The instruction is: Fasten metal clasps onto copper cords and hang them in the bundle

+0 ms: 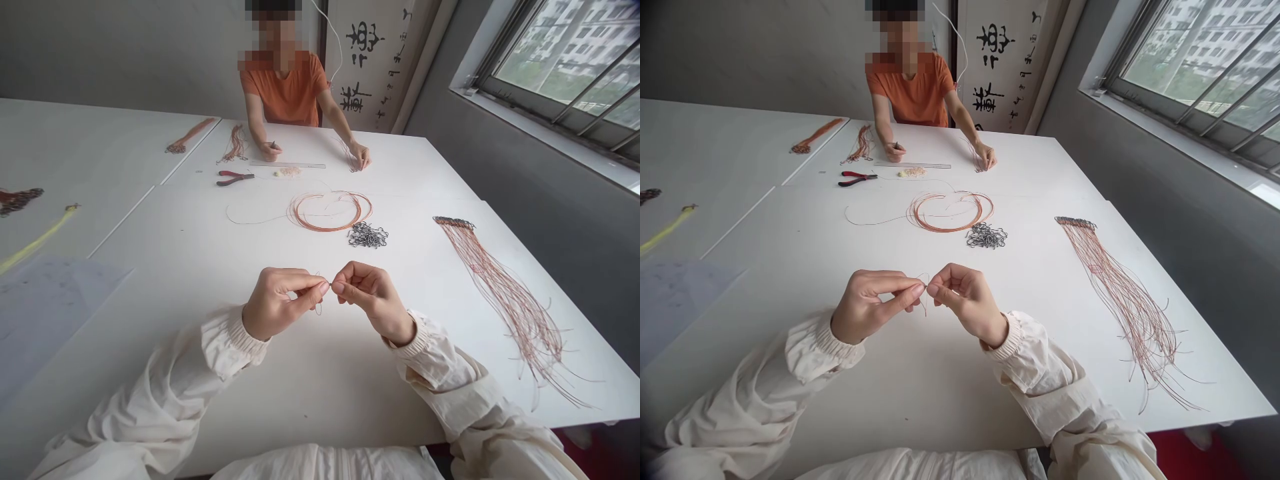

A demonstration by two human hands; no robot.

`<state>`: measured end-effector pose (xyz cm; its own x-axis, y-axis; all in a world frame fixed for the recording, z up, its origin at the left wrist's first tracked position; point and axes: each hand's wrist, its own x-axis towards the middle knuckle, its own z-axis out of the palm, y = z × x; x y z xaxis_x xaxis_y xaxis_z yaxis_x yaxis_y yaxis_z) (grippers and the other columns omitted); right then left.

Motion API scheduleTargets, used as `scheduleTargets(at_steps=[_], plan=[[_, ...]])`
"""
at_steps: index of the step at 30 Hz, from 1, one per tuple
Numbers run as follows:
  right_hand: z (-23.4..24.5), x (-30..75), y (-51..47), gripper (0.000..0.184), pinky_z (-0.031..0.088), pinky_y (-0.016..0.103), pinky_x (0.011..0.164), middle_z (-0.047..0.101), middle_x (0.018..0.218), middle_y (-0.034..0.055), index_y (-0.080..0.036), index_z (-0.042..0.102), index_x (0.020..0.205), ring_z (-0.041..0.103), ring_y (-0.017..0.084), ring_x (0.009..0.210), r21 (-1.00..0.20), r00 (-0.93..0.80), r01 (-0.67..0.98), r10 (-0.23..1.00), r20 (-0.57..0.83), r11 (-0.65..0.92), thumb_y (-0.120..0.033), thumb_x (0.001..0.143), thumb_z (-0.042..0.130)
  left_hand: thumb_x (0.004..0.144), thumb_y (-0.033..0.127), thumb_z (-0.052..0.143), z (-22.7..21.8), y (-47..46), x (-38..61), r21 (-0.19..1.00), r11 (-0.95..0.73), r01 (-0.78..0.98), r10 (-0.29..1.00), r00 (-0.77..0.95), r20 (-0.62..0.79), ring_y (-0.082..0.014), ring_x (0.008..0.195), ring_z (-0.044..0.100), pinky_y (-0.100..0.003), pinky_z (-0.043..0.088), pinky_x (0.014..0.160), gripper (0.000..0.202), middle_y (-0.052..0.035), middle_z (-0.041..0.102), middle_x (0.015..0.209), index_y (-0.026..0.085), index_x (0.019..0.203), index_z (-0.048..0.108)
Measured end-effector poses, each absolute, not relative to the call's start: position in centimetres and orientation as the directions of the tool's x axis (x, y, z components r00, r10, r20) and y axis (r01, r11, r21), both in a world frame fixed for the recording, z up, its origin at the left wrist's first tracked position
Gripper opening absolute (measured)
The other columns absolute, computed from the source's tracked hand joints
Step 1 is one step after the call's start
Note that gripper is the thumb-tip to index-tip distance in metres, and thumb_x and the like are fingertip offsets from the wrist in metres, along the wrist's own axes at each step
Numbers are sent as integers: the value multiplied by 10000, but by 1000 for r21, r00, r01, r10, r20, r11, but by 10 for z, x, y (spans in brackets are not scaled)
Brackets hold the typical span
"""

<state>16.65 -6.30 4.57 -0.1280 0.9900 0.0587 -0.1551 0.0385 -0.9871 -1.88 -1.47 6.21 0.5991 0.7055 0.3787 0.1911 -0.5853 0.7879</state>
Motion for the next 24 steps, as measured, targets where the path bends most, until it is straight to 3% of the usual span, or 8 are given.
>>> scheduleTargets(at_steps=[8,15,19,24], plan=[[53,207,-64,195,359,263,554,522,634,-2,-168,622,768,442,115,586,-981,110,-84,980,164,173,-340,824,695,851,223,649,68,-4,-29,830,-530,176,785,471,401,-113,540,619,-230,536,561,154,-3,680,659,182,735,741],[63,272,-70,142,437,285,586,494,670,1,-189,644,782,467,126,608,-954,336,-3,899,280,299,-297,783,736,812,266,694,73,1,-28,979,-196,50,904,396,160,-129,516,615,-234,545,486,173,-25,684,637,140,700,736],[61,296,-74,136,465,306,615,449,645,-12,-191,639,769,440,122,583,-951,382,29,875,296,309,-294,805,719,788,275,705,74,5,-28,1000,27,-14,893,451,-17,-142,532,621,-235,531,473,190,-48,692,639,134,662,727],[60,303,-76,141,464,317,609,470,661,-5,-196,653,762,449,125,581,-950,413,37,860,298,311,-300,775,747,796,267,700,72,6,-27,995,95,-29,871,487,-69,-144,553,639,-227,535,495,175,-59,712,674,139,684,739]])
